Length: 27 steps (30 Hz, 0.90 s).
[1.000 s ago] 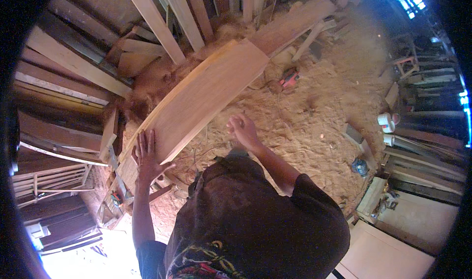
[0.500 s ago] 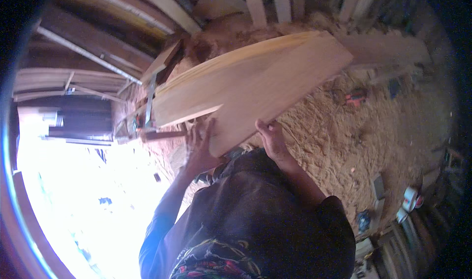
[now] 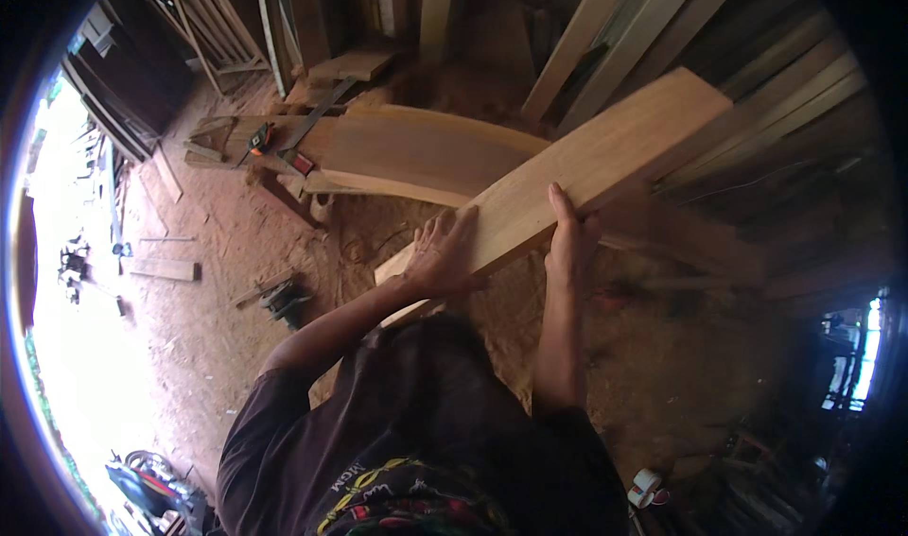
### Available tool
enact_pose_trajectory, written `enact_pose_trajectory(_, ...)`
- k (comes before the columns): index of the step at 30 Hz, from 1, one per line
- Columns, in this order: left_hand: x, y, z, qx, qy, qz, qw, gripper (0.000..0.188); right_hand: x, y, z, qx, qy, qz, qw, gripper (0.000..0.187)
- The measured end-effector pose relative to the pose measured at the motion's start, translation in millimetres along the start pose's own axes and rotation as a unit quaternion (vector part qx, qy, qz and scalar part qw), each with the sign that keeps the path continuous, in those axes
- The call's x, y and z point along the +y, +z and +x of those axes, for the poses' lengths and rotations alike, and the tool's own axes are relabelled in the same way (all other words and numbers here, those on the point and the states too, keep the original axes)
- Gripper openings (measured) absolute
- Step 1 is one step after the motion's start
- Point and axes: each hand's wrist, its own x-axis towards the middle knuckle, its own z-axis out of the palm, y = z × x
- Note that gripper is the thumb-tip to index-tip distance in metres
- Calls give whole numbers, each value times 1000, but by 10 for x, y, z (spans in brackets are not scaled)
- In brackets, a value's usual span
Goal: The person measures and marks a curved wooden plank using a metal square and a pencil. They repeatedly position the square, draw lines, and adjust the plank on a workbench in a cluttered workshop.
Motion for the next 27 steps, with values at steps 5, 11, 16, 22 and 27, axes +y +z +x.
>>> enact_pose_trajectory(5,232,56,223,-41,41,-73,996,136,-685,171,293,-7,-105,-231,967,64)
enact_pose_trajectory(11,-138,216,49,-106,70,-354,927,105,-1204,289,430,-181,-221,-424,859,42)
enact_pose_trajectory(16,-1313,297,-200,57,-116,-422,897,75,-938,398,551,-243,-348,-599,679,43)
enact_pose_trajectory(22,-2172,5,-789,344,-287,-449,773,57,3,206,692,-353,-414,-672,502,75)
enact_pose_trajectory(27,-2237,-181,-896,415,-355,-450,707,55,333,-106,837,-440,-437,-596,511,93)
